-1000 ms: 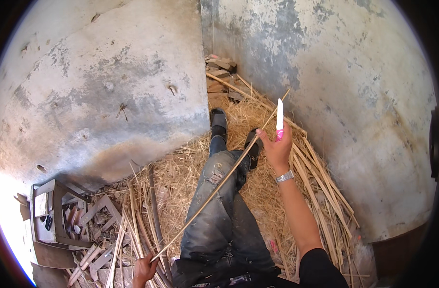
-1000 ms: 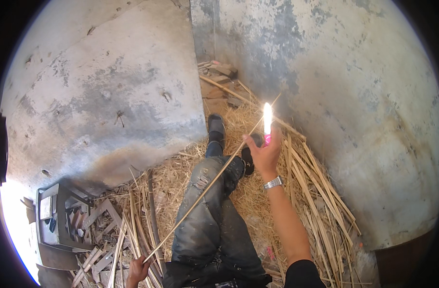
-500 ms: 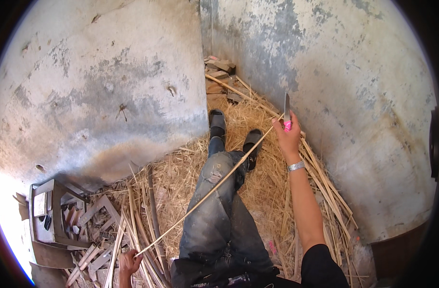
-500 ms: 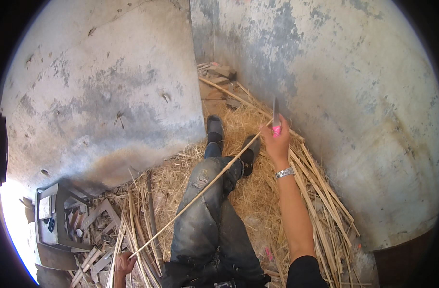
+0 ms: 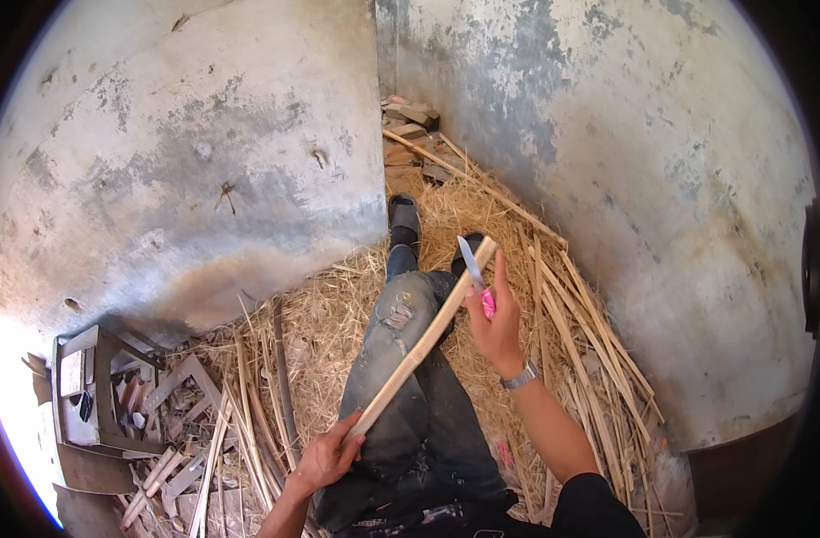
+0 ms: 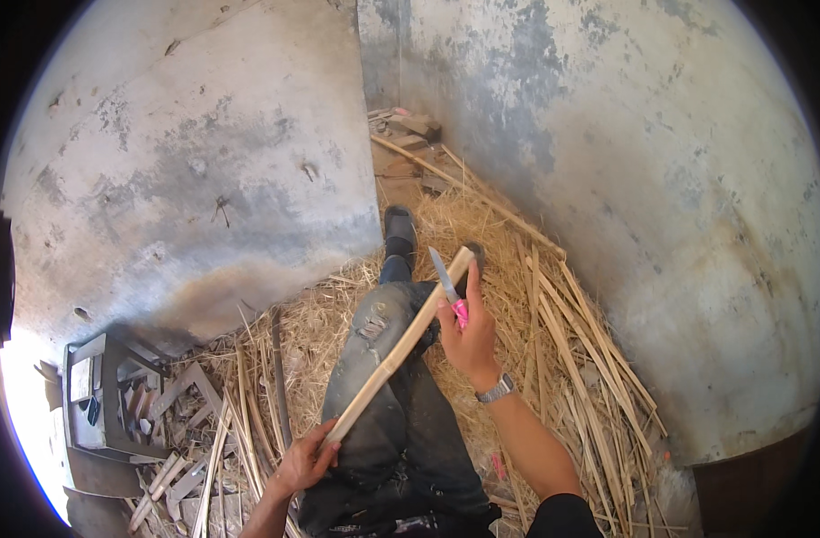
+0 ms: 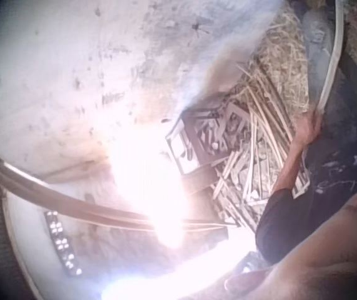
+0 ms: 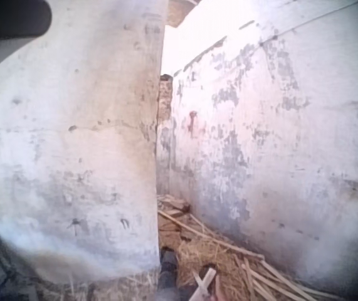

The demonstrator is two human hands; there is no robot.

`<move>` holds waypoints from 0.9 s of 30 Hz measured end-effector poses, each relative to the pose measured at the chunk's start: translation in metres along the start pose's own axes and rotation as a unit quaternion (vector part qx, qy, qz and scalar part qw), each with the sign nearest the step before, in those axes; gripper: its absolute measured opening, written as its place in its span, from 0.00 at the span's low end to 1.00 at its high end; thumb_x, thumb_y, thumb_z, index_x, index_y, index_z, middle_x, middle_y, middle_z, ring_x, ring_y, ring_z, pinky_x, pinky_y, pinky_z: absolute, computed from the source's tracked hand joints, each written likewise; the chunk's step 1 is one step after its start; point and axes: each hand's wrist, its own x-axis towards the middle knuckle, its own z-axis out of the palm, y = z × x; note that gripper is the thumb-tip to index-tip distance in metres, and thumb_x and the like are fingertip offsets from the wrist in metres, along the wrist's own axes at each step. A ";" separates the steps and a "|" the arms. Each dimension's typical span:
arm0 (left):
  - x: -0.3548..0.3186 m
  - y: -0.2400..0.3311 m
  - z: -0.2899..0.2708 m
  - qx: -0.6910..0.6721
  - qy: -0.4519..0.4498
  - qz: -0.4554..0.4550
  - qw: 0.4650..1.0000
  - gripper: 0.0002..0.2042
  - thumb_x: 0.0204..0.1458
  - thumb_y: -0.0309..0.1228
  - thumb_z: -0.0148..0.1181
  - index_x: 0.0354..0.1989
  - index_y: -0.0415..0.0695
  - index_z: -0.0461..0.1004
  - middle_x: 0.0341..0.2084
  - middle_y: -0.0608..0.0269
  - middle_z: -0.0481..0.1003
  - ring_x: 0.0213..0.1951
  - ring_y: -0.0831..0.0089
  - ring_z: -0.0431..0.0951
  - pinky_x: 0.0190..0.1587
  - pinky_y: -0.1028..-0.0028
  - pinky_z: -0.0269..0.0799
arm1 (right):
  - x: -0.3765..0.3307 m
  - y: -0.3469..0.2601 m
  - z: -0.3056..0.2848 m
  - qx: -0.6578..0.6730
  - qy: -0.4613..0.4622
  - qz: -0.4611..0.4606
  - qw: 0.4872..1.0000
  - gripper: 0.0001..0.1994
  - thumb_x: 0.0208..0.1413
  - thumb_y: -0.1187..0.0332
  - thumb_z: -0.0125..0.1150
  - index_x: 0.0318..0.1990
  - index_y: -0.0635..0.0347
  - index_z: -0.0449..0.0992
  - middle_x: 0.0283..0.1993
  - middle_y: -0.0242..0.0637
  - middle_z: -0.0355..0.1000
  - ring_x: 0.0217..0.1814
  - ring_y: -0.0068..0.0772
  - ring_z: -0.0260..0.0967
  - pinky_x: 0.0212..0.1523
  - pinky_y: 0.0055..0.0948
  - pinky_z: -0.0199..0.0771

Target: The person whittles and scrapes a bamboo strip using a small knife, shaving along its length and turning it over in their hands.

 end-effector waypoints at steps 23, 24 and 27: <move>0.021 0.004 0.001 0.028 0.106 0.112 0.988 0.28 0.64 0.21 0.60 0.74 0.44 0.68 0.22 0.47 0.74 0.23 0.61 0.76 0.31 0.65 0.73 | 0.019 0.011 0.013 -0.292 -0.312 -0.148 0.892 0.22 0.75 0.49 0.48 0.37 0.60 0.69 0.18 0.52 0.71 0.19 0.62 0.71 0.21 0.58 0.70; 0.018 0.009 0.000 -0.006 0.090 0.074 0.993 0.28 0.65 0.21 0.60 0.74 0.43 0.68 0.21 0.48 0.74 0.21 0.65 0.74 0.30 0.66 0.72 | 0.051 0.029 0.004 -0.304 -0.245 -0.114 0.914 0.22 0.75 0.49 0.48 0.37 0.59 0.69 0.18 0.52 0.71 0.19 0.62 0.72 0.21 0.58 0.70; 0.020 0.009 -0.006 -0.014 0.074 0.057 0.996 0.27 0.66 0.22 0.60 0.74 0.42 0.68 0.20 0.51 0.73 0.21 0.71 0.72 0.29 0.69 0.71 | 0.051 0.025 0.003 -0.328 -0.240 -0.107 0.907 0.23 0.75 0.47 0.45 0.38 0.60 0.69 0.18 0.52 0.72 0.19 0.60 0.73 0.21 0.58 0.72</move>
